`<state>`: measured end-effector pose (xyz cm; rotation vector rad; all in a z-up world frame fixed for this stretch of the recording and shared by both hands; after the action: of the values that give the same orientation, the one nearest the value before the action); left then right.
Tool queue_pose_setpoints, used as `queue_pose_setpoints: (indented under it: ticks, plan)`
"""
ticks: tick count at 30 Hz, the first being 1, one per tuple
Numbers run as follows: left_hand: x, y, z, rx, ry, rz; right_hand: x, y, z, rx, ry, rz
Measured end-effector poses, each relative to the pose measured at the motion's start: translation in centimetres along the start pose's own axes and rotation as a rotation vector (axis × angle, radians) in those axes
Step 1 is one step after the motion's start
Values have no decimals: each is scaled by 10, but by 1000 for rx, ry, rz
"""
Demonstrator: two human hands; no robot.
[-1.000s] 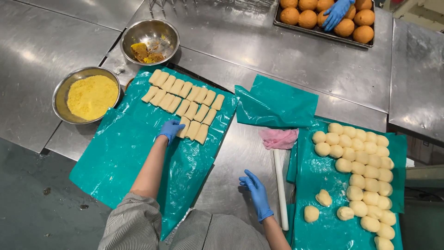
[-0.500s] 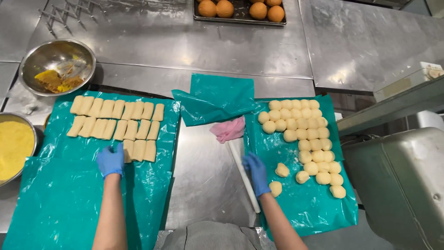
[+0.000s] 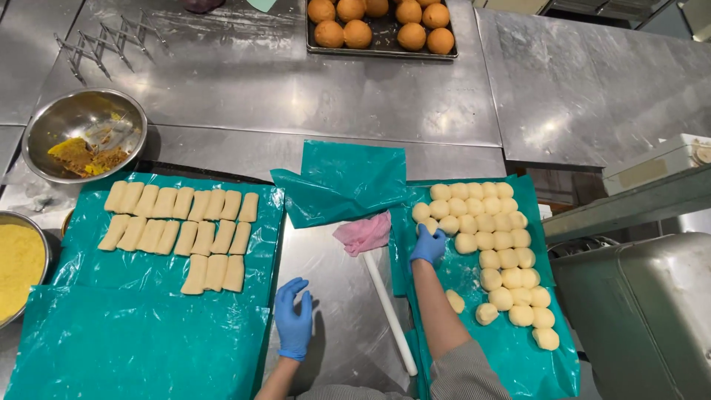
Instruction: Rolling out dough balls into flat ovals and folding them into rectangular shapes using a small rolling pin.
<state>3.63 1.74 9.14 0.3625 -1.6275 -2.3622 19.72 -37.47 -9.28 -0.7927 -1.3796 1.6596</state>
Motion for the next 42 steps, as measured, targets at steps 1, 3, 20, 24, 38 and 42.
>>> queue_pose_setpoints:
  ticks: [1, 3, 20, 24, 38, 42]
  plan:
    - [0, -10, -8, -4, 1, 10, 27, -10, 9, 9, -5, -4]
    - [6, -31, -24, 58, -84, 13, 84, -31, 24, -162, -337, 41]
    - [68, -59, -42, -413, -407, -222, 276, -112, 155, 484, -757, 505]
    - [87, -86, -74, -698, -647, -773, 254, -83, 175, 800, -584, 537]
    - [47, -109, 18, -840, -687, -700, 284, -89, 172, 518, -1069, 590]
    - [49, -71, 20, -832, -613, -585, 282, -87, 165, 587, -951, 810]
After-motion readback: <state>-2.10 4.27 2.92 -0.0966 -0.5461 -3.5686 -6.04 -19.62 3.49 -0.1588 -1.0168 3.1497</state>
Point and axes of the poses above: each hand's wrist, its own x-axis away from the middle knuckle, its own z-axis out of the back of the hand, y = z × x, the point moved 2 cm from there along -x, towards the middle knuckle, and after that the axes turned 8 degrees about -x, right-handed, at the moved point
